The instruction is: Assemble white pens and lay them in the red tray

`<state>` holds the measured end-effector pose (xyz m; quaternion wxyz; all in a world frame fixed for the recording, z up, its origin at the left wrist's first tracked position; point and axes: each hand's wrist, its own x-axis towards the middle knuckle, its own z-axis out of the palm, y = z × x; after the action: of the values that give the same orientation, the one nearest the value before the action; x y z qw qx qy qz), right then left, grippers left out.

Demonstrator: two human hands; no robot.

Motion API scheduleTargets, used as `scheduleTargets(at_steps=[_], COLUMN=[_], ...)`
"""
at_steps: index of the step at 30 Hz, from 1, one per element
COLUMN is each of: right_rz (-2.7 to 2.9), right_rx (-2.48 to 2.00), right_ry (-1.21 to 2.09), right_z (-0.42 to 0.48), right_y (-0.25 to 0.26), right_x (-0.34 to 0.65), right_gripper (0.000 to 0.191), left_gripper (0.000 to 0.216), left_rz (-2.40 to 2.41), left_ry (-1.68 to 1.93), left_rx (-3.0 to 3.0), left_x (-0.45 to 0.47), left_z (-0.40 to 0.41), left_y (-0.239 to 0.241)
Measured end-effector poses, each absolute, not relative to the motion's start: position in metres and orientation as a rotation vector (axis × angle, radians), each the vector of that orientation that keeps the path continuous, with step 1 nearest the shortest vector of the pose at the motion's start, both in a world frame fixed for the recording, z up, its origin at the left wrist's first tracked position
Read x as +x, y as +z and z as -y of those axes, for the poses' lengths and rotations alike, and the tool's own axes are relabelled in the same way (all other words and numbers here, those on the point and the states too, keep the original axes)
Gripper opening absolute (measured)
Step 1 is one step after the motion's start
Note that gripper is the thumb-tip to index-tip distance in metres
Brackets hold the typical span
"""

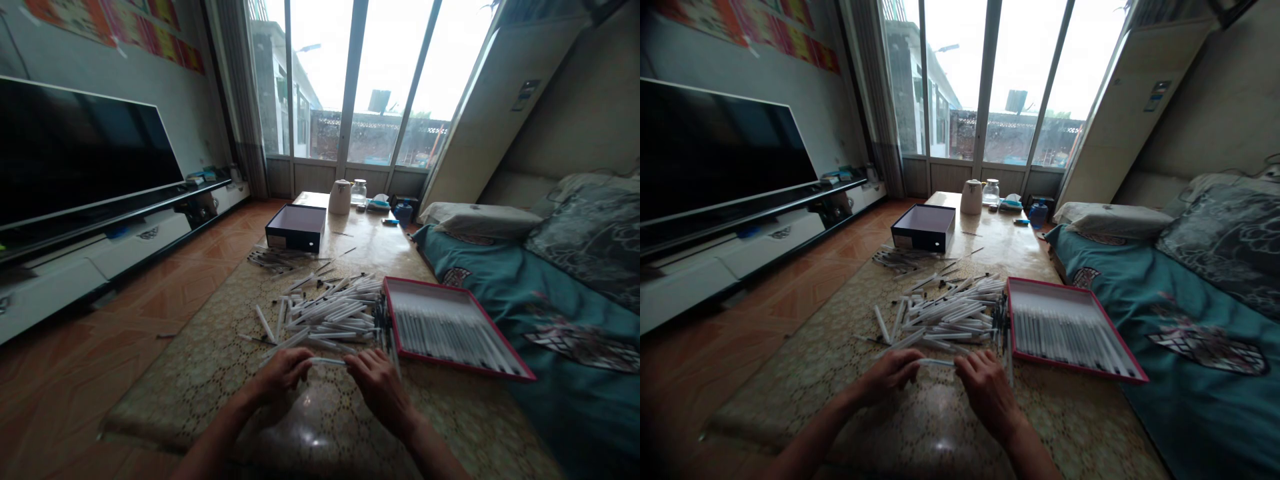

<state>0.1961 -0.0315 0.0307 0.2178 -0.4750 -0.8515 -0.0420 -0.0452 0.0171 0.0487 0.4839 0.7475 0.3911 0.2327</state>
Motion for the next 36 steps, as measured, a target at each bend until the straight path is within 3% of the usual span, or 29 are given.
scheduleTargets(at_steps=[22, 27, 36], right_rz=[2.423, 2.372, 2.004], right_rx=[-1.192, -1.258, -1.325], right_ry=[-0.326, -0.039, 0.854], right_z=[0.044, 0.046, 0.05], right_y=[0.042, 0.041, 0.038], right_x=[0.196, 0.196, 0.2], right_gripper=[0.019, 0.024, 0.034], left_gripper=[0.021, 0.02, 0.018], left_rz=[-0.88, -0.847, -0.723], left_ry=[0.532, 0.531, 0.679], left_rx=[2.265, 2.392, 2.36], left_x=[-0.036, -0.036, -0.03], left_z=[-0.003, 0.0, -0.005], left_y=[0.05, 0.046, 0.051])
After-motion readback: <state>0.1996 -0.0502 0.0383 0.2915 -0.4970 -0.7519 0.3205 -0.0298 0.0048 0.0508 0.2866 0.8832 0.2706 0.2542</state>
